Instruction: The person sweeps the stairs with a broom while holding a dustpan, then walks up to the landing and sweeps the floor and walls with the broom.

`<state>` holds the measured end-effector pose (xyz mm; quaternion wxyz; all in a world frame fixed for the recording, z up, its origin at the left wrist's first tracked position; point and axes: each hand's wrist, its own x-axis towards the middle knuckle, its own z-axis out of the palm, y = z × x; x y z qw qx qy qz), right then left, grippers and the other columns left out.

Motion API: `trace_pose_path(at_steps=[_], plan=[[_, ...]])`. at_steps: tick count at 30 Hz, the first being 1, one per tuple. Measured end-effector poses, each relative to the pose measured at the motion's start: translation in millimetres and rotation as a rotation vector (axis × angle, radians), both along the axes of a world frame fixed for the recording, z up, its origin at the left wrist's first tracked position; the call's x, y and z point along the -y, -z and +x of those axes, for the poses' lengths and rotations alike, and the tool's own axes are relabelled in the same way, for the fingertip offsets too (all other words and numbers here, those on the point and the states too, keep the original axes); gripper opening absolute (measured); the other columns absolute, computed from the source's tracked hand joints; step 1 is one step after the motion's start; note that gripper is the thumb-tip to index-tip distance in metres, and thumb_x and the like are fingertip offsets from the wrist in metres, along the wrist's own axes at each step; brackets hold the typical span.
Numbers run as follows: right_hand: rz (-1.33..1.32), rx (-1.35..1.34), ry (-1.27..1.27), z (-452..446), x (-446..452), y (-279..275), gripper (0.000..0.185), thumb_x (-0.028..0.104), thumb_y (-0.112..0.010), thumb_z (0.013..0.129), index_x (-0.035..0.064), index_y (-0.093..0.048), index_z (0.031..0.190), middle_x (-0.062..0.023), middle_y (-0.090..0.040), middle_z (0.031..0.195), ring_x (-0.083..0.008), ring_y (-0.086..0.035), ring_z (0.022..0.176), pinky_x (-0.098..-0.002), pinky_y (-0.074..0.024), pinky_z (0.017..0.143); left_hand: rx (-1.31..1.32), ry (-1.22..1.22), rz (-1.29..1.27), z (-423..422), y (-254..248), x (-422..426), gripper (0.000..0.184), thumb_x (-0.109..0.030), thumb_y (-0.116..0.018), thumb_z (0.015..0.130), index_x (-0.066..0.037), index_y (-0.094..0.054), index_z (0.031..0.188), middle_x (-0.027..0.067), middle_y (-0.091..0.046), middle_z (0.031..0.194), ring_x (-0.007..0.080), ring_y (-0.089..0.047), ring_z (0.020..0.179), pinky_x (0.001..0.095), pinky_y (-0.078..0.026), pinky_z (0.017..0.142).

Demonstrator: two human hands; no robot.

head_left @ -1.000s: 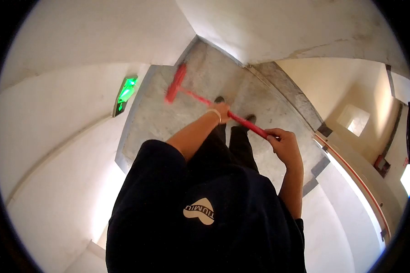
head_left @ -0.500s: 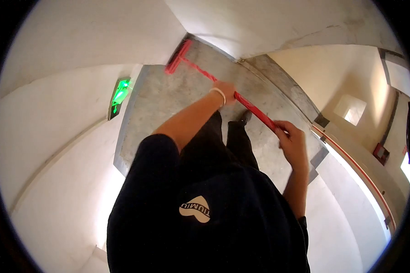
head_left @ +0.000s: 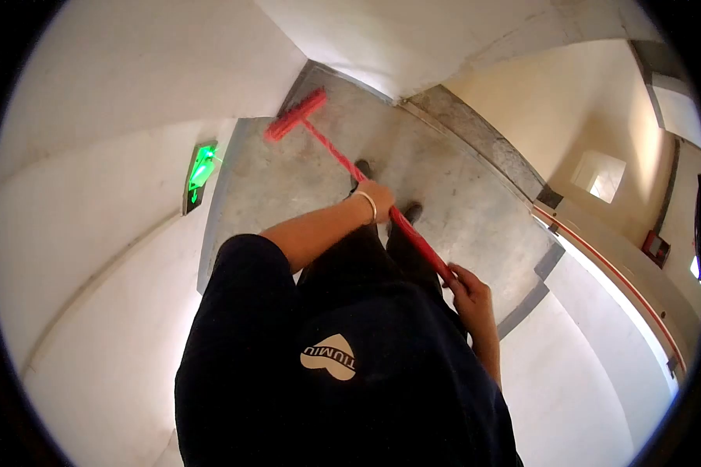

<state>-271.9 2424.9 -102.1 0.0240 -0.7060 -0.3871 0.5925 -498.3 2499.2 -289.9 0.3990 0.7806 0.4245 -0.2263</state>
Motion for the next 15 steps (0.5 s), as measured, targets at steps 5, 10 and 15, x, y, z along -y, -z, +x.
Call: trace_pose_path(at_steps=[5, 10, 15], plan=[[-0.002, -0.029, 0.077, -1.4, 21.2, 22.0, 0.032, 0.013, -0.05, 0.085, 0.0009, -0.053, 0.114, -0.0103, -0.063, 0.08, -0.0134, -0.058, 0.073, -0.025, -0.0457, 0.068, -0.096, 0.151, -0.021, 41.4, 33.2, -17.4, 0.022, -0.023, -0.059, 0.071, -0.011, -0.067, 0.087, 0.0114, -0.064, 0.091, 0.0267, -0.062, 0.085, 0.0383, -0.049, 0.072], [0.051, -0.031, 0.062, 63.7, 68.8, 0.0, 0.036, 0.013, -0.048, 0.085, -0.0019, -0.05, 0.118, -0.0049, -0.06, 0.075, -0.008, -0.051, 0.064, -0.0198, -0.0397, 0.058, -0.014, 0.127, -0.08, 98.6, 19.3, 34.8, 0.021, -0.021, -0.06, 0.07, -0.012, -0.067, 0.088, 0.0116, -0.064, 0.092, 0.0269, -0.061, 0.086, 0.0374, -0.048, 0.073], [-0.003, -0.078, 0.095, 95.0, 78.6, 20.4, 0.035, 0.012, -0.047, 0.085, -0.0013, -0.051, 0.117, -0.0082, -0.062, 0.084, -0.0128, -0.056, 0.073, -0.0244, -0.0444, 0.068, -0.036, 0.061, -0.006, 112.5, 9.0, 41.0, 0.024, -0.02, -0.06, 0.07, -0.01, -0.066, 0.091, 0.0127, -0.063, 0.095, 0.0283, -0.06, 0.089, 0.039, -0.048, 0.074]])
